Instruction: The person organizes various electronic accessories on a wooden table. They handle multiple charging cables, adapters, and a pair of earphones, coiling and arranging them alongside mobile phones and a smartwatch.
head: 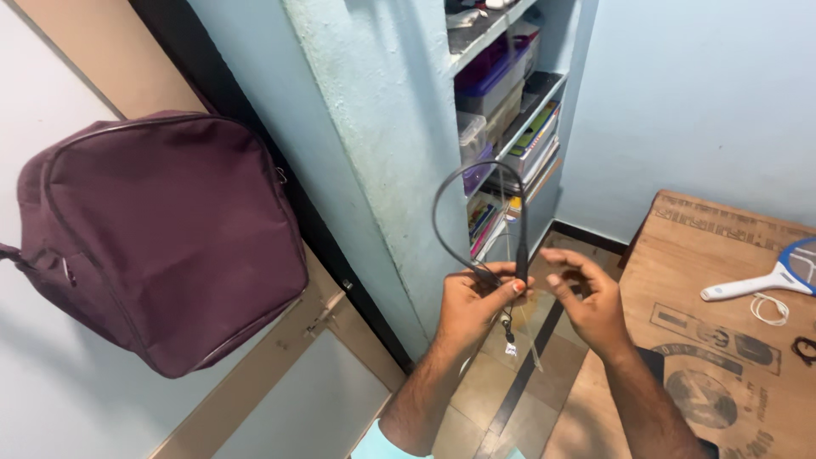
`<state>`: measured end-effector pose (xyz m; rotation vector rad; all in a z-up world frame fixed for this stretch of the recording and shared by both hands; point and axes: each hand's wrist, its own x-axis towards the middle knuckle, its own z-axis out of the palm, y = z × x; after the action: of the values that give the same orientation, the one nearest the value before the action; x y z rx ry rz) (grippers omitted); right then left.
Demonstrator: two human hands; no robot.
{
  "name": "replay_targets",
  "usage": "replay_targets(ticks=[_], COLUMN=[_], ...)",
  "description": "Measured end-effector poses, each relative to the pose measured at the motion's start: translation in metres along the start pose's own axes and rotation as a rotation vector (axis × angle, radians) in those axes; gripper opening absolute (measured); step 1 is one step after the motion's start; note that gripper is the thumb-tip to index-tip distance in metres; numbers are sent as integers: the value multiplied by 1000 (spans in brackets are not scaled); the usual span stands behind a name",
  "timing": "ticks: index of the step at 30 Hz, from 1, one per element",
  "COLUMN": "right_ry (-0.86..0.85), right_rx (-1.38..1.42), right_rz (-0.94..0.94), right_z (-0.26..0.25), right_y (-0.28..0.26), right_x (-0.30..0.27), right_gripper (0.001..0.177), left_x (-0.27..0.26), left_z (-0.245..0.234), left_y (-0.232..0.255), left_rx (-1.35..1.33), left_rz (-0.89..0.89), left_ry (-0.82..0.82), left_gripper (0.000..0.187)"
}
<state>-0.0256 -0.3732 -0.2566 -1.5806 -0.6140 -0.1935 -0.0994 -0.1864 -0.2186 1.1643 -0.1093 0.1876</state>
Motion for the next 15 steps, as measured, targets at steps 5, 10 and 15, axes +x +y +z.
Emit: replay_targets(ticks=[5, 10, 15], right_ry=[-167, -185, -133], right_rx=[461, 441, 403], right_rz=[-69, 91, 179], right_z=[-10, -19, -30], right_y=[-24, -48, -42], right_x=[2, -11, -23], right_gripper=[48, 46, 35], left_x=[-6, -16, -22], left_z=[15, 29, 36], left_y=[-5, -13, -18], left_rx=[2, -25, 11], left_rz=[-106, -197, -198], left_ry=[-110, -189, -209], left_gripper=[27, 28, 29])
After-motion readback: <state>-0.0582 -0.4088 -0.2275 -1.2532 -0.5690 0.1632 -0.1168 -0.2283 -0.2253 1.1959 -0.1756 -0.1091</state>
